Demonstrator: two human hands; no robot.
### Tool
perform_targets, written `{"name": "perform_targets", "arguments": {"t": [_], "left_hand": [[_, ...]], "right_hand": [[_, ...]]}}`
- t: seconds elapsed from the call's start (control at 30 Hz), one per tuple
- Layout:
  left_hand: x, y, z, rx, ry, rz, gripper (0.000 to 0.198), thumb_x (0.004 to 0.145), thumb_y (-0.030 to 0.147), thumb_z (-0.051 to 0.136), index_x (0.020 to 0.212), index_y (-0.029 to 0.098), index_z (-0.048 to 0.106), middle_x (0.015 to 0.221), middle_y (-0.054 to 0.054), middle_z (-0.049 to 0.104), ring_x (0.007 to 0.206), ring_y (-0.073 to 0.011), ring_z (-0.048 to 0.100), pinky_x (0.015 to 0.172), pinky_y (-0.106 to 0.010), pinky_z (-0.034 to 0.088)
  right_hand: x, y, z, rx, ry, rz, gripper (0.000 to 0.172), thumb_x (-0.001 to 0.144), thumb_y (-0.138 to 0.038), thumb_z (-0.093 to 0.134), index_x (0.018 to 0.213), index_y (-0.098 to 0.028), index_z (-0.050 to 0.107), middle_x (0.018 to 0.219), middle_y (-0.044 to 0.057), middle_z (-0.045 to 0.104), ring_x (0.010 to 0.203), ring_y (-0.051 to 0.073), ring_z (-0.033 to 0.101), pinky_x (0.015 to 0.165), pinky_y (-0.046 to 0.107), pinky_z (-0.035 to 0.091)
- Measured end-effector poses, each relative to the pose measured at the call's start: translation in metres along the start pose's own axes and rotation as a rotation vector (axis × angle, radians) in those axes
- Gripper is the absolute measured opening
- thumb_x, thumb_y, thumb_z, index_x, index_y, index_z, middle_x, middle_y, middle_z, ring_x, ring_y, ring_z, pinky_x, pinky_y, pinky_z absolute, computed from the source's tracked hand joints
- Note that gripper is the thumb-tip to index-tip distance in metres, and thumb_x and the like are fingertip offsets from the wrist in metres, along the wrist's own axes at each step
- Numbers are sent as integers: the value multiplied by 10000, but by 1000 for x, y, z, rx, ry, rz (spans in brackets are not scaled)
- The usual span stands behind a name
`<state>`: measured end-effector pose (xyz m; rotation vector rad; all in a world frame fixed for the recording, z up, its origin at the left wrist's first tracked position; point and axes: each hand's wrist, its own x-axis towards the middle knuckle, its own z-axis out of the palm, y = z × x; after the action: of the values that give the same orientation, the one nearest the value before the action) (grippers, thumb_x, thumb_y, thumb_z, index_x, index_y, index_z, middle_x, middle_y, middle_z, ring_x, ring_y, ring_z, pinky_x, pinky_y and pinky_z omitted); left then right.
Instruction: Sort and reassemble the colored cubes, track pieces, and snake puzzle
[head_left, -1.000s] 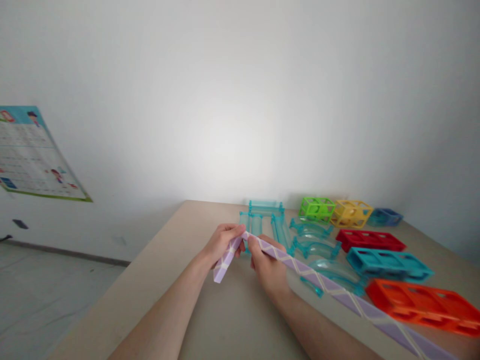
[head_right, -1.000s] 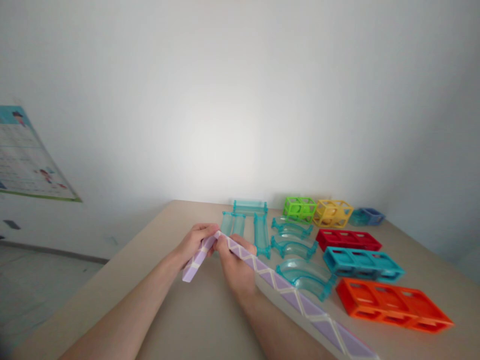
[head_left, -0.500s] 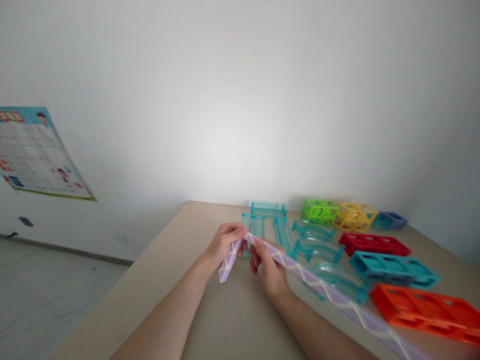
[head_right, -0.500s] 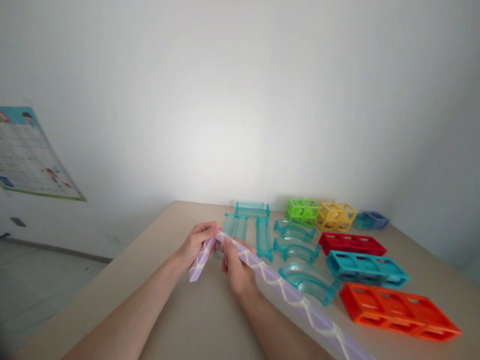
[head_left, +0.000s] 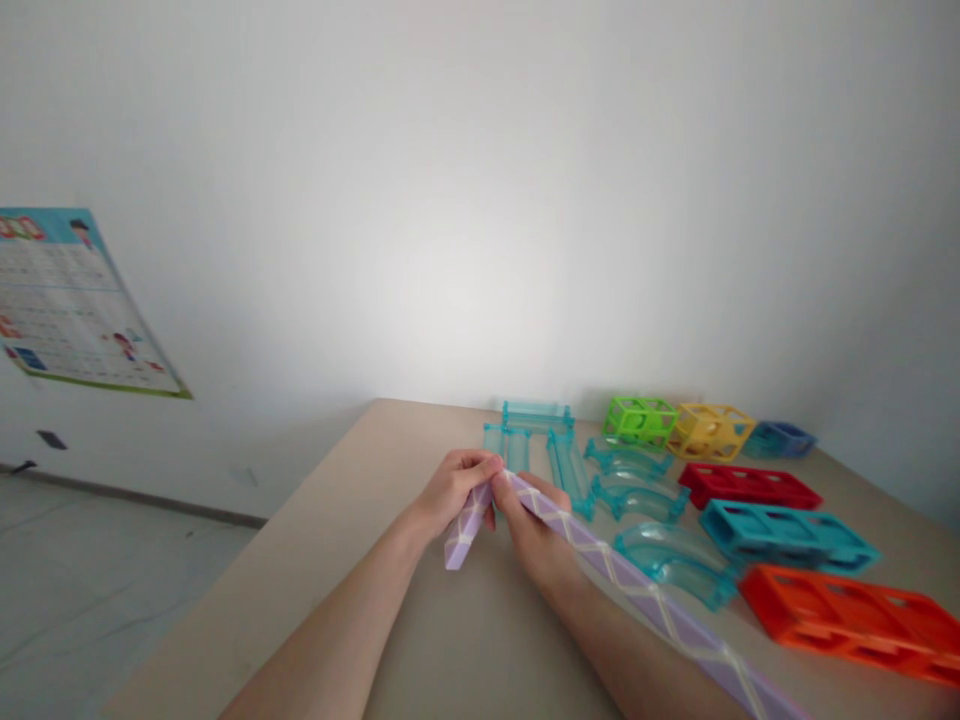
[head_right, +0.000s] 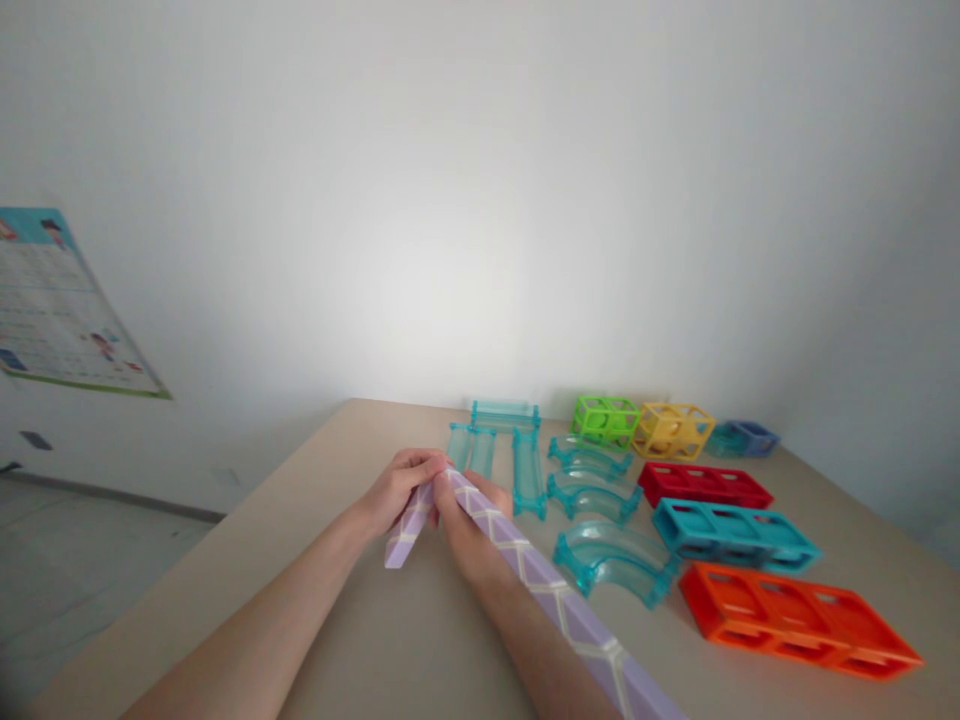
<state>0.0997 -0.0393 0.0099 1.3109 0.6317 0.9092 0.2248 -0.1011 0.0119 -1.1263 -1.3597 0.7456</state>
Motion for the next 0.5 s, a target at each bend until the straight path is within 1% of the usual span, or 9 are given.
{"name": "perform_targets", "arguments": {"t": [0.1, 0.17, 0.27, 0.33, 0.4, 0.43, 0.5], "left_hand": [[0, 4, 1, 19, 19, -53, 468, 690, 576, 685, 593, 129, 586, 450, -14, 560, 352, -144, 549, 322, -211, 346], [0, 7, 2, 37, 41, -62, 468, 676, 573, 699, 579, 130, 585, 444, -8, 552, 330, -131, 519, 308, -212, 338], [0, 8, 4, 82, 92, -43, 452, 683, 550, 705, 554, 138, 571, 437, 2, 540, 309, -109, 466, 295, -215, 324], [1, 7, 2, 92, 125, -11, 437, 695, 537, 698, 557, 144, 567, 441, 8, 533, 325, -105, 460, 312, -215, 331], [3, 5, -1, 75, 179, 63, 402, 703, 498, 706, 568, 142, 576, 461, 14, 529, 373, -95, 471, 360, -205, 352], [4, 4, -2, 59, 215, 116, 378, 706, 474, 712, 582, 138, 590, 478, 16, 531, 407, -89, 480, 393, -198, 364], [5, 3, -4, 4, 265, 203, 349, 704, 461, 718, 634, 133, 621, 519, 16, 545, 450, -83, 488, 428, -191, 366]], "right_hand": [[2, 3, -1, -113, -25, -17, 472, 867, -484, 541, 492, -199, 505, 498, -22, 517, 474, 108, 474, 501, 238, 353], [5, 6, -3, -193, -9, -63, 454, 860, -476, 545, 499, -205, 492, 486, -26, 487, 451, 108, 446, 475, 247, 319], [11, 12, -7, -276, 37, -139, 406, 789, -451, 631, 508, -221, 451, 469, -38, 433, 433, 111, 399, 457, 261, 271], [17, 17, -11, -190, 2, -124, 377, 716, -430, 704, 514, -222, 465, 484, -39, 436, 455, 112, 407, 467, 257, 278], [21, 22, -13, -35, -68, -60, 341, 642, -417, 762, 537, -215, 507, 517, -36, 468, 481, 108, 433, 473, 238, 304], [22, 25, -12, 39, -107, -18, 326, 620, -415, 776, 561, -211, 528, 524, -36, 484, 481, 106, 445, 469, 227, 319], [19, 29, -6, 163, -205, 82, 326, 636, -468, 749, 637, -206, 555, 504, -38, 507, 440, 112, 472, 439, 218, 351]]}}
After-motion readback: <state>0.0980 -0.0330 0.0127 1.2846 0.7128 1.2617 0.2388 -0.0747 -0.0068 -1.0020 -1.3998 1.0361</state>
